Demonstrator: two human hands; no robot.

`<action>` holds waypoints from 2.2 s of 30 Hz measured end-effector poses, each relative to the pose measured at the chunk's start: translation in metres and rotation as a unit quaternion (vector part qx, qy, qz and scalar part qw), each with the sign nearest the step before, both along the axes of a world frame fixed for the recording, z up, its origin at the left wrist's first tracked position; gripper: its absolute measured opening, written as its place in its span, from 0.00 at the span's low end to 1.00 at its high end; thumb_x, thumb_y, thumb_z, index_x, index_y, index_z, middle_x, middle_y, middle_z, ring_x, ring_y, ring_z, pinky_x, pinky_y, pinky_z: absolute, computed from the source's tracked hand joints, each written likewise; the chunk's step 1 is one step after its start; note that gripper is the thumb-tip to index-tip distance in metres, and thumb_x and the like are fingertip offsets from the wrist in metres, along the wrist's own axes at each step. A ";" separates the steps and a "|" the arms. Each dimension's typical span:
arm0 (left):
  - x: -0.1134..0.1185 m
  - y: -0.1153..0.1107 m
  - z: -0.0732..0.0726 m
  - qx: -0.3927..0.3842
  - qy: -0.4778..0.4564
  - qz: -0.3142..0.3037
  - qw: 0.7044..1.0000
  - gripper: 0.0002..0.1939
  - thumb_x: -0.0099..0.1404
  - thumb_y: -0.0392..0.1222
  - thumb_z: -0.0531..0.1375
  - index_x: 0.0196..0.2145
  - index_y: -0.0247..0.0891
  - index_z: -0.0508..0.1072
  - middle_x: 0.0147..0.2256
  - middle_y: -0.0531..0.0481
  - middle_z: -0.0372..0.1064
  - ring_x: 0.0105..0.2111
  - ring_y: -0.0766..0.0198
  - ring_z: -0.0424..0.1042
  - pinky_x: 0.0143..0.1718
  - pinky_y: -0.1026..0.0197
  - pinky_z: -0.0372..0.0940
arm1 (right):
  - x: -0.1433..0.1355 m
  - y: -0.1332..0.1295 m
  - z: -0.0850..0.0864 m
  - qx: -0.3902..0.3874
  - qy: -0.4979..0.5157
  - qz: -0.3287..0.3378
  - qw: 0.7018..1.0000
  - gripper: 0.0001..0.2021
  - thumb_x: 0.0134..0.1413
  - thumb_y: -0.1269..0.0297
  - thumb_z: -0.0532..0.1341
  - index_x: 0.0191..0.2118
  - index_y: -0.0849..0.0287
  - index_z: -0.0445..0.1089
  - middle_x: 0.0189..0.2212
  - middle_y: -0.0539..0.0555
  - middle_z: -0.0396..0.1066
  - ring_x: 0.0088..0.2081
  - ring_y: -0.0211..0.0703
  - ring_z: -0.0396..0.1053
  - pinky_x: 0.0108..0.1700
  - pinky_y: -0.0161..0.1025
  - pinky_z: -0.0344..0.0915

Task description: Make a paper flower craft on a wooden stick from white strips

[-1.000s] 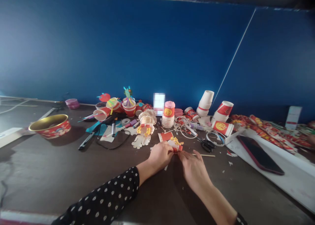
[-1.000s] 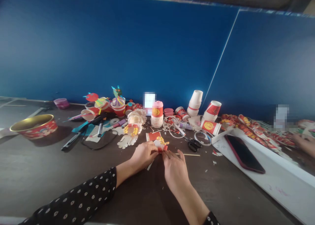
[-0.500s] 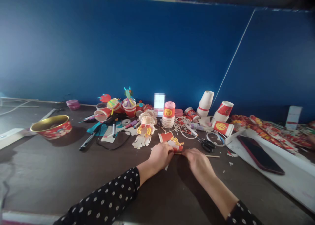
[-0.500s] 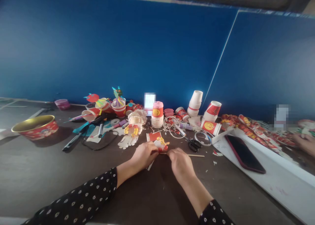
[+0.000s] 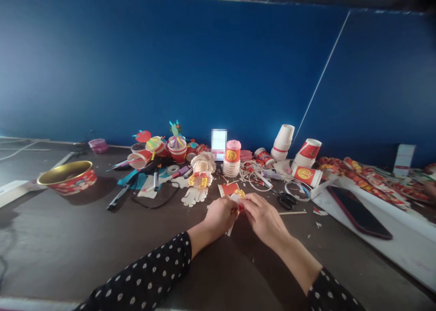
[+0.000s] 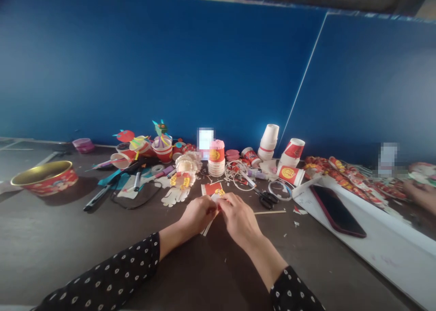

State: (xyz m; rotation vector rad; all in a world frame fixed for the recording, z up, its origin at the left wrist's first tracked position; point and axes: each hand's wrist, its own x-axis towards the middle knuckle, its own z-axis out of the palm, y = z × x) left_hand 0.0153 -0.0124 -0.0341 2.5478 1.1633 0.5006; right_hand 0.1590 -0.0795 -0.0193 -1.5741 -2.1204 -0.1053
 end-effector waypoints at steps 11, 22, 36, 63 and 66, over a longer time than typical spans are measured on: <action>-0.003 0.001 -0.003 -0.008 -0.025 -0.012 1.000 0.09 0.57 0.37 0.55 0.31 0.37 0.76 0.32 0.47 0.71 0.32 0.61 0.70 0.34 0.64 0.62 | 0.002 0.013 -0.012 -0.071 0.041 0.001 0.997 0.11 0.57 0.70 0.49 0.35 0.57 0.69 0.34 0.52 0.68 0.38 0.40 0.63 0.40 0.34 0.58; 0.000 0.000 -0.004 -0.022 -0.017 0.043 0.999 0.10 0.57 0.39 0.55 0.29 0.36 0.76 0.31 0.47 0.72 0.33 0.59 0.71 0.35 0.62 0.63 | 0.003 0.016 -0.011 -0.072 0.065 0.003 0.995 0.11 0.51 0.74 0.50 0.30 0.59 0.69 0.30 0.52 0.69 0.36 0.41 0.65 0.39 0.33 0.58; 0.002 -0.003 0.001 -0.037 -0.055 0.002 0.998 0.10 0.56 0.31 0.55 0.31 0.39 0.75 0.34 0.51 0.72 0.36 0.63 0.70 0.37 0.65 0.62 | 0.000 0.013 -0.009 -0.088 0.071 0.020 0.993 0.14 0.56 0.71 0.49 0.39 0.56 0.71 0.35 0.51 0.72 0.37 0.40 0.66 0.41 0.35 0.59; -0.033 0.011 0.029 -0.080 -0.063 -0.242 0.965 0.17 0.50 0.43 0.64 0.39 0.36 0.71 0.39 0.48 0.70 0.38 0.62 0.68 0.41 0.64 0.60 | 0.061 -0.014 -0.023 -0.039 0.040 -0.045 0.997 0.11 0.52 0.65 0.58 0.42 0.56 0.71 0.38 0.54 0.71 0.41 0.44 0.65 0.45 0.41 0.61; -0.034 0.011 0.033 -0.074 -0.056 -0.251 0.964 0.20 0.48 0.43 0.66 0.38 0.35 0.70 0.39 0.47 0.69 0.39 0.61 0.67 0.42 0.64 0.60 | 0.057 -0.012 -0.024 -0.042 0.028 -0.038 0.998 0.09 0.55 0.66 0.56 0.38 0.57 0.73 0.35 0.53 0.72 0.38 0.42 0.66 0.42 0.39 0.61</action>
